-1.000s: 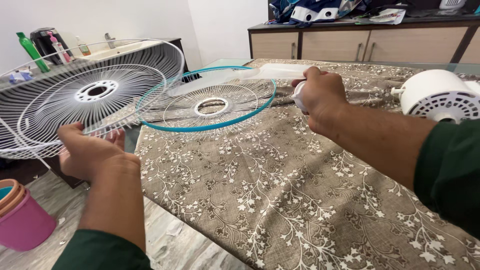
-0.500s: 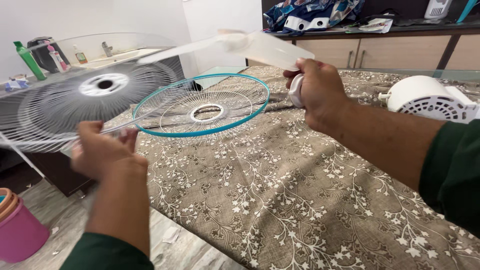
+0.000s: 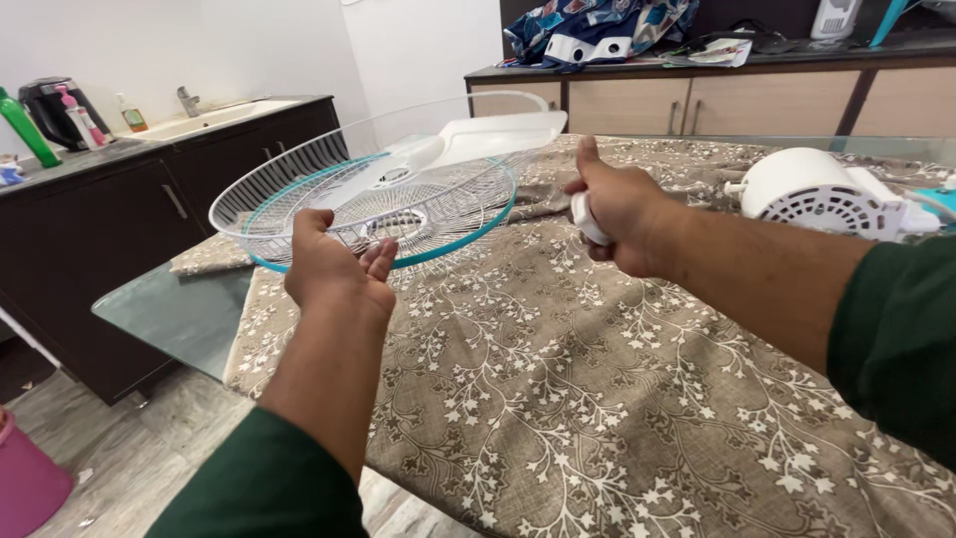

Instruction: The person disassembles a table fan by removing the front grille, fan blades, and rear grille. They then use a screwdriver to loosen and remove the motor housing from the fan stand.

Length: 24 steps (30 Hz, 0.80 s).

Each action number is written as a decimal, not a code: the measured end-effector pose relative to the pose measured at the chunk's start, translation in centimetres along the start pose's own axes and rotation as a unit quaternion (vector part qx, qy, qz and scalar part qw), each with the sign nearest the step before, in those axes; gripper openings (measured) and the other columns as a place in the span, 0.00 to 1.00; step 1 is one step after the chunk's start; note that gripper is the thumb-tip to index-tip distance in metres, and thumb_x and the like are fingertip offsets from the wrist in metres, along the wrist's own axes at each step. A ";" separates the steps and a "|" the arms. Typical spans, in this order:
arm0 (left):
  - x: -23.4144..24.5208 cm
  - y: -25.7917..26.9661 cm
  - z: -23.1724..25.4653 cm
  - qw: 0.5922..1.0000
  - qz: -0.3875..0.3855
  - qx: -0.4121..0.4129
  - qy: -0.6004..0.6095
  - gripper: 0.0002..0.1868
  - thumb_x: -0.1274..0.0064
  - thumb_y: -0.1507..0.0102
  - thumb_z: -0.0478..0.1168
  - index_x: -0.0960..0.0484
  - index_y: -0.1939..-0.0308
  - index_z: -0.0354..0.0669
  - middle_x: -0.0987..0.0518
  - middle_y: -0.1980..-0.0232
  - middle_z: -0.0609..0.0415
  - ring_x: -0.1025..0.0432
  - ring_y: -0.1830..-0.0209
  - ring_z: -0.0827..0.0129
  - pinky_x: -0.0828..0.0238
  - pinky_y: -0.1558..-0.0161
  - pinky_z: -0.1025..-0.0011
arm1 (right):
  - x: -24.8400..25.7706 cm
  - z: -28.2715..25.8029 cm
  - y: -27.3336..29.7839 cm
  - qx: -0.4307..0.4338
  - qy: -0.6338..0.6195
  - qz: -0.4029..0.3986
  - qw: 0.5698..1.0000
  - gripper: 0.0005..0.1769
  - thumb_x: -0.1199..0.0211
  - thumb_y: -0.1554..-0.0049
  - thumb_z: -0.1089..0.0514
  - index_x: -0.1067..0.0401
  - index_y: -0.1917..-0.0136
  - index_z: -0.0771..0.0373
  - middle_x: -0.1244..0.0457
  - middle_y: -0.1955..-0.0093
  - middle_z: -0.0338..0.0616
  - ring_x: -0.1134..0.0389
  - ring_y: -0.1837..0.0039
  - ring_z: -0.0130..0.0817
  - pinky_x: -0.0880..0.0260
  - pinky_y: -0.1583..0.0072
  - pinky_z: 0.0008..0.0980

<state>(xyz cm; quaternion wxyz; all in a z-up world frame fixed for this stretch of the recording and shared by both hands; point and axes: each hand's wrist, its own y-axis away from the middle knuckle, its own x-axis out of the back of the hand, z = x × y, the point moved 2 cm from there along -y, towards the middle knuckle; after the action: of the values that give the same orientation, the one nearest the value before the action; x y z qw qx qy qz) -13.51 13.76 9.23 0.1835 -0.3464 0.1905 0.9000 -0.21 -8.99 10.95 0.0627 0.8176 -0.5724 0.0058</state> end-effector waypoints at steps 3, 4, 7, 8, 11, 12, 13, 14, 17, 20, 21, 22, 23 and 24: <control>-0.8 -2.1 -0.4 1.000 0.020 -0.019 -0.013 0.33 0.44 0.40 0.43 0.40 0.41 0.22 0.29 0.50 0.35 0.21 0.62 0.50 0.16 0.65 0.65 | 1.7 1.6 -0.4 -0.052 0.088 0.010 0.995 0.32 0.60 0.35 0.29 0.31 0.42 0.57 0.38 0.55 0.46 0.45 0.63 0.28 0.44 0.65 0.28; -0.9 -2.8 -0.7 0.999 0.022 -0.033 -0.021 0.32 0.43 0.40 0.43 0.38 0.42 0.21 0.28 0.51 0.36 0.22 0.63 0.51 0.16 0.66 0.64 | 2.4 2.3 -0.5 -0.091 0.086 0.011 0.992 0.31 0.56 0.35 0.31 0.31 0.42 0.59 0.37 0.54 0.47 0.45 0.63 0.28 0.44 0.65 0.27; -1.1 -4.7 -1.4 0.996 0.040 -0.068 -0.052 0.31 0.40 0.41 0.42 0.33 0.44 0.22 0.25 0.53 0.38 0.24 0.66 0.54 0.17 0.68 0.63 | 3.8 4.6 -0.7 -0.178 0.075 -0.007 0.981 0.24 0.47 0.35 0.40 0.30 0.43 0.64 0.35 0.51 0.52 0.42 0.61 0.29 0.41 0.65 0.26; -1.2 -5.3 -1.5 0.994 0.054 -0.074 -0.065 0.31 0.39 0.42 0.42 0.35 0.44 0.25 0.25 0.54 0.39 0.24 0.67 0.54 0.17 0.68 0.63 | 4.0 5.2 -0.7 -0.185 0.069 -0.027 0.980 0.21 0.46 0.35 0.45 0.31 0.43 0.65 0.35 0.49 0.53 0.40 0.61 0.31 0.38 0.65 0.26; -1.2 -6.6 -2.0 0.988 0.050 -0.083 -0.122 0.31 0.36 0.42 0.40 0.32 0.43 0.25 0.23 0.51 0.41 0.22 0.63 0.58 0.16 0.65 0.64 | 4.7 6.6 -1.0 -0.192 0.049 -0.059 0.978 0.16 0.45 0.36 0.54 0.32 0.41 0.68 0.35 0.45 0.55 0.32 0.57 0.34 0.29 0.62 0.26; -1.4 -6.9 -2.0 0.985 0.041 -0.086 -0.144 0.31 0.36 0.42 0.40 0.31 0.42 0.24 0.22 0.49 0.41 0.21 0.61 0.59 0.15 0.64 0.65 | 4.9 6.9 -1.1 -0.191 0.043 -0.066 0.978 0.16 0.45 0.36 0.56 0.32 0.40 0.69 0.35 0.43 0.55 0.29 0.55 0.36 0.25 0.60 0.27; -1.4 -7.3 -2.0 0.984 0.027 -0.071 -0.160 0.33 0.36 0.41 0.44 0.31 0.41 0.25 0.22 0.48 0.40 0.20 0.60 0.57 0.15 0.63 0.64 | 4.8 7.2 -1.2 -0.186 0.038 -0.092 0.977 0.16 0.46 0.36 0.58 0.32 0.39 0.68 0.35 0.43 0.55 0.28 0.53 0.37 0.24 0.58 0.28; -1.5 -7.6 -1.9 0.983 0.013 -0.055 -0.176 0.35 0.36 0.40 0.47 0.31 0.39 0.25 0.22 0.47 0.39 0.20 0.59 0.55 0.16 0.62 0.64 | 4.7 7.5 -1.3 -0.182 0.034 -0.118 0.976 0.16 0.47 0.37 0.60 0.33 0.38 0.68 0.35 0.42 0.56 0.27 0.52 0.38 0.22 0.56 0.28; -1.0 -8.4 -1.1 0.963 -0.081 -0.013 -0.256 0.39 0.44 0.38 0.58 0.34 0.33 0.34 0.25 0.45 0.33 0.22 0.56 0.49 0.15 0.57 0.61 | 3.8 8.1 -1.5 -0.171 0.010 -0.179 0.969 0.19 0.43 0.41 0.68 0.36 0.36 0.68 0.33 0.41 0.57 0.25 0.48 0.40 0.20 0.50 0.29; -0.3 -9.4 -0.1 0.932 -0.173 0.058 -0.312 0.36 0.47 0.37 0.62 0.38 0.34 0.46 0.23 0.45 0.33 0.21 0.55 0.51 0.16 0.53 0.60 | 2.8 8.8 -1.4 -0.142 0.035 -0.190 0.971 0.21 0.39 0.44 0.71 0.36 0.37 0.69 0.32 0.44 0.57 0.25 0.50 0.40 0.20 0.51 0.29; -0.1 -9.7 0.3 0.921 -0.198 0.085 -0.323 0.34 0.47 0.37 0.63 0.39 0.36 0.51 0.22 0.45 0.34 0.20 0.55 0.53 0.16 0.52 0.59 | 2.4 9.0 -1.3 -0.128 0.052 -0.188 0.972 0.21 0.38 0.44 0.70 0.35 0.37 0.70 0.32 0.46 0.57 0.25 0.51 0.40 0.19 0.52 0.30; 0.3 -10.1 0.6 0.907 -0.192 0.082 -0.366 0.35 0.46 0.38 0.65 0.35 0.39 0.44 0.21 0.48 0.38 0.20 0.57 0.57 0.17 0.54 0.61 | 2.0 9.1 -1.2 -0.114 0.076 -0.180 0.974 0.21 0.37 0.44 0.69 0.35 0.38 0.71 0.31 0.48 0.57 0.25 0.52 0.40 0.20 0.53 0.30; 0.7 -10.5 0.7 0.890 -0.187 0.079 -0.408 0.38 0.46 0.39 0.68 0.31 0.43 0.38 0.20 0.50 0.41 0.21 0.60 0.61 0.18 0.56 0.63 | 1.8 9.2 -1.0 -0.098 0.100 -0.172 0.975 0.21 0.36 0.44 0.68 0.35 0.39 0.72 0.30 0.51 0.57 0.25 0.54 0.40 0.20 0.54 0.30; 1.1 -10.8 0.8 0.872 -0.181 0.076 -0.449 0.42 0.46 0.40 0.70 0.26 0.47 0.31 0.20 0.53 0.45 0.22 0.62 0.65 0.18 0.58 0.65 | 1.6 9.1 -0.8 -0.083 0.123 -0.163 0.975 0.21 0.35 0.45 0.67 0.36 0.40 0.73 0.30 0.53 0.57 0.25 0.55 0.40 0.20 0.54 0.30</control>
<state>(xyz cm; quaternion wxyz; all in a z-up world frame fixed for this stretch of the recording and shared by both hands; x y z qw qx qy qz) -9.70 23.65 6.73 0.4350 0.0817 0.0890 0.8923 0.56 -11.20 1.95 0.2005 0.8848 -0.4178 0.0488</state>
